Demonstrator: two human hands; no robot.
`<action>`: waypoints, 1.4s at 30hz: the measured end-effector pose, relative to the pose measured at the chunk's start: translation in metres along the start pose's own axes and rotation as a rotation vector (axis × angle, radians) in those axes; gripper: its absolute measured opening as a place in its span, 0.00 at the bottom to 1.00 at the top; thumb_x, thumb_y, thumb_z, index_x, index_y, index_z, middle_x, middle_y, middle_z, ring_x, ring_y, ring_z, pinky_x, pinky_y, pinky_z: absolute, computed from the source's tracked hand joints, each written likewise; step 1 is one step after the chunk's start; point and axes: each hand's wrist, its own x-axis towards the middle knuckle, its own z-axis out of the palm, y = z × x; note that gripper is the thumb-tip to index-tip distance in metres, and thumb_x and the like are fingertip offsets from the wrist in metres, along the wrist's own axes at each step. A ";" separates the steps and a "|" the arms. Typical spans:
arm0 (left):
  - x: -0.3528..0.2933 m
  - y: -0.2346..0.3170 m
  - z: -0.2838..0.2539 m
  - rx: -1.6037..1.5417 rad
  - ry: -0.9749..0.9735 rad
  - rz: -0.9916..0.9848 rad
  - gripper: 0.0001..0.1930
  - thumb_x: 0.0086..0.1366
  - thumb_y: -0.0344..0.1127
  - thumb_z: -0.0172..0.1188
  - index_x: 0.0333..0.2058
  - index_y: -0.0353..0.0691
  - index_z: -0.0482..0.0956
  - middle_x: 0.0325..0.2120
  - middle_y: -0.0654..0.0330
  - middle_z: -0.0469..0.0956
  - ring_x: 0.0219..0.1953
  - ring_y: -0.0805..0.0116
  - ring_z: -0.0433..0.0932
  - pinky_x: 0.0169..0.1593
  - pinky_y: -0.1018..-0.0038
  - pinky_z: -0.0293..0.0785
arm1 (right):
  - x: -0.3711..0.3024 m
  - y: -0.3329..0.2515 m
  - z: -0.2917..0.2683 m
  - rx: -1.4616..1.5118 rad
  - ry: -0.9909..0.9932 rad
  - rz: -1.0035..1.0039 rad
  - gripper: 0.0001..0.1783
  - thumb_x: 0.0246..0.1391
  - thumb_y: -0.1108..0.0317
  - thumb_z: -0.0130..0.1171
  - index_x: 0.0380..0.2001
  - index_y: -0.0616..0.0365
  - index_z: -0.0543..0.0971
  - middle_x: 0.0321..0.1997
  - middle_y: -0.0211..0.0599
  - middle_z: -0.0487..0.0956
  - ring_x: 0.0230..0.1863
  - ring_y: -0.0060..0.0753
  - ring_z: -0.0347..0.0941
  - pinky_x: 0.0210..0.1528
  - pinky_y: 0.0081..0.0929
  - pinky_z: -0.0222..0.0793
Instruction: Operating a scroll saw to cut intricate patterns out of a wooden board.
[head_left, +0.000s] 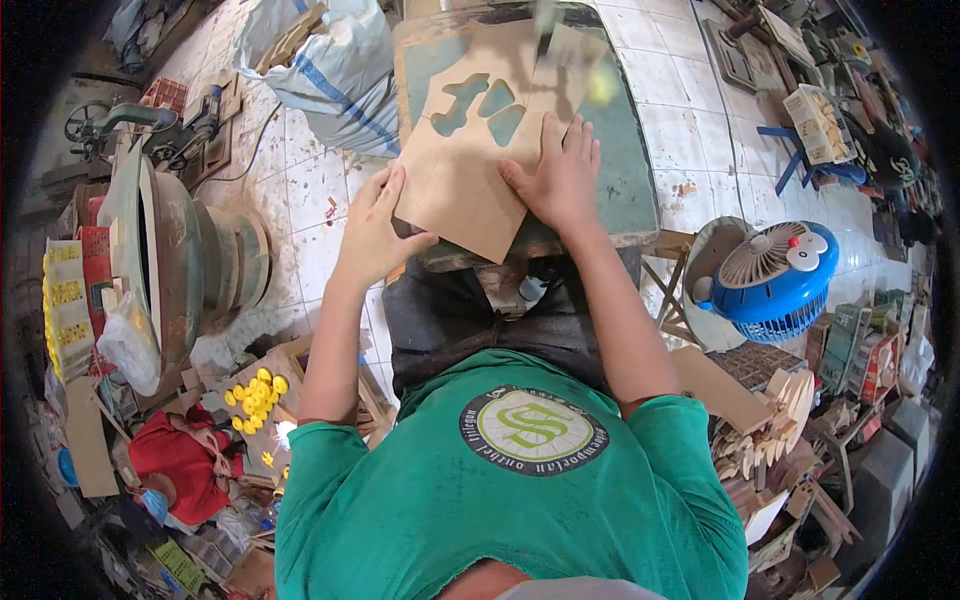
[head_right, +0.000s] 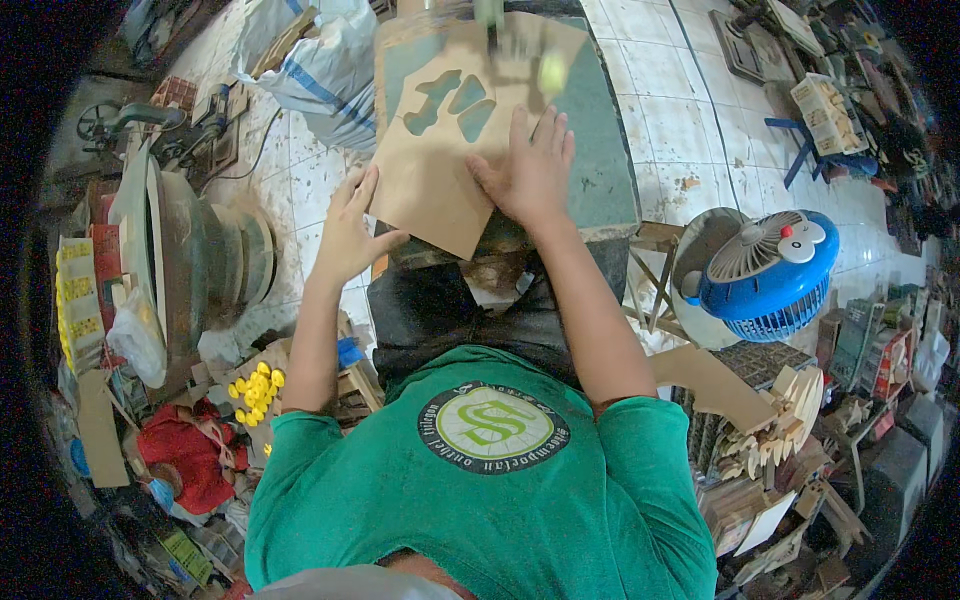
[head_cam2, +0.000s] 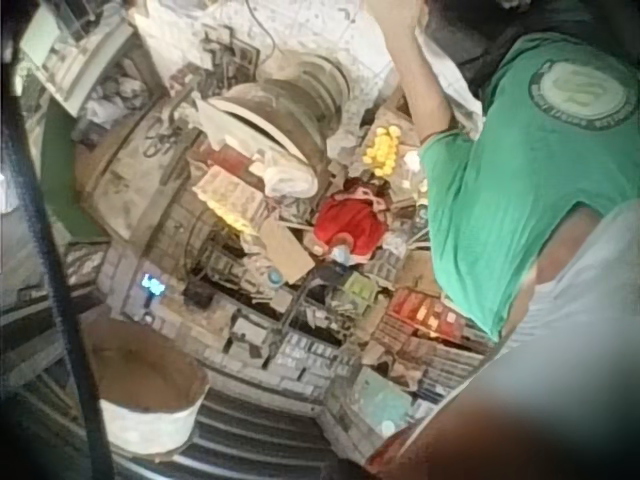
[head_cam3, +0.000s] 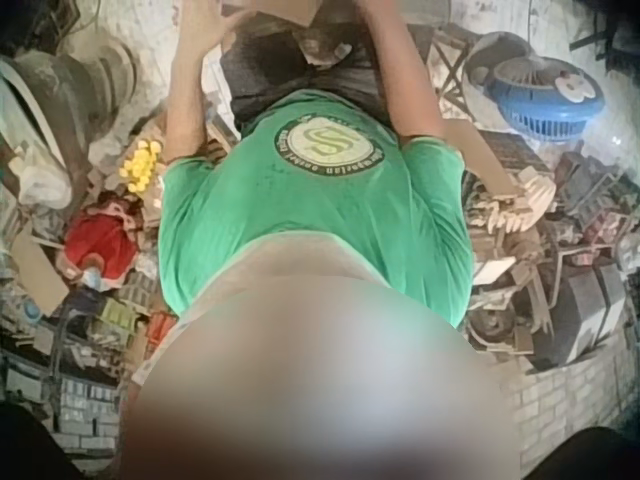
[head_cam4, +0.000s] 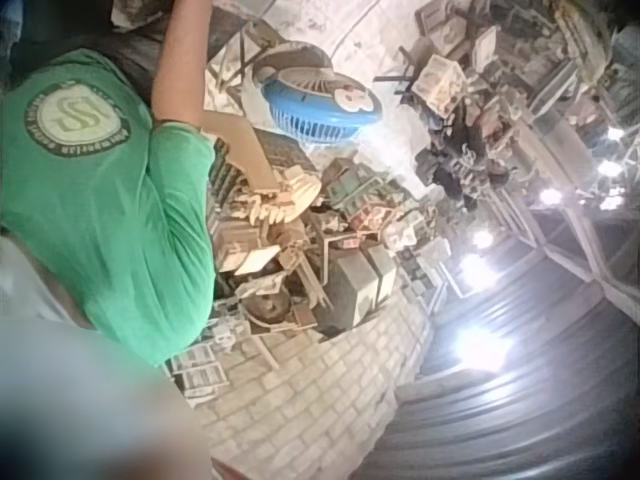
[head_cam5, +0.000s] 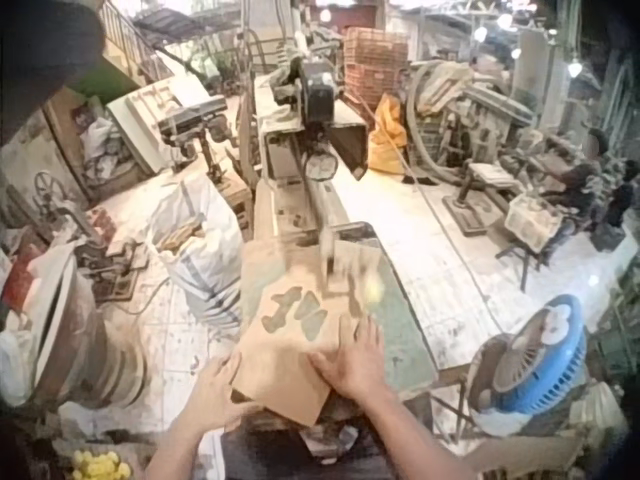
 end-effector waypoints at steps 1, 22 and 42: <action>-0.005 0.006 0.004 0.034 0.026 -0.027 0.57 0.44 0.43 0.87 0.72 0.32 0.69 0.66 0.44 0.73 0.67 0.43 0.72 0.71 0.55 0.69 | 0.002 0.003 -0.001 -0.003 0.002 0.003 0.58 0.59 0.31 0.67 0.79 0.60 0.61 0.81 0.74 0.55 0.83 0.74 0.48 0.84 0.61 0.42; -0.021 0.056 0.050 0.105 0.023 -0.022 0.66 0.44 0.57 0.86 0.75 0.33 0.59 0.76 0.34 0.57 0.80 0.34 0.53 0.79 0.36 0.45 | 0.038 0.048 -0.031 -0.031 -0.255 -0.235 0.61 0.54 0.27 0.66 0.82 0.50 0.60 0.85 0.61 0.55 0.86 0.59 0.49 0.85 0.54 0.43; -0.021 0.067 0.056 0.121 0.037 -0.080 0.66 0.45 0.61 0.85 0.74 0.29 0.62 0.76 0.34 0.59 0.80 0.35 0.55 0.79 0.36 0.45 | 0.042 0.056 -0.029 -0.048 -0.226 -0.276 0.62 0.52 0.26 0.67 0.81 0.48 0.62 0.85 0.60 0.56 0.86 0.57 0.50 0.86 0.53 0.42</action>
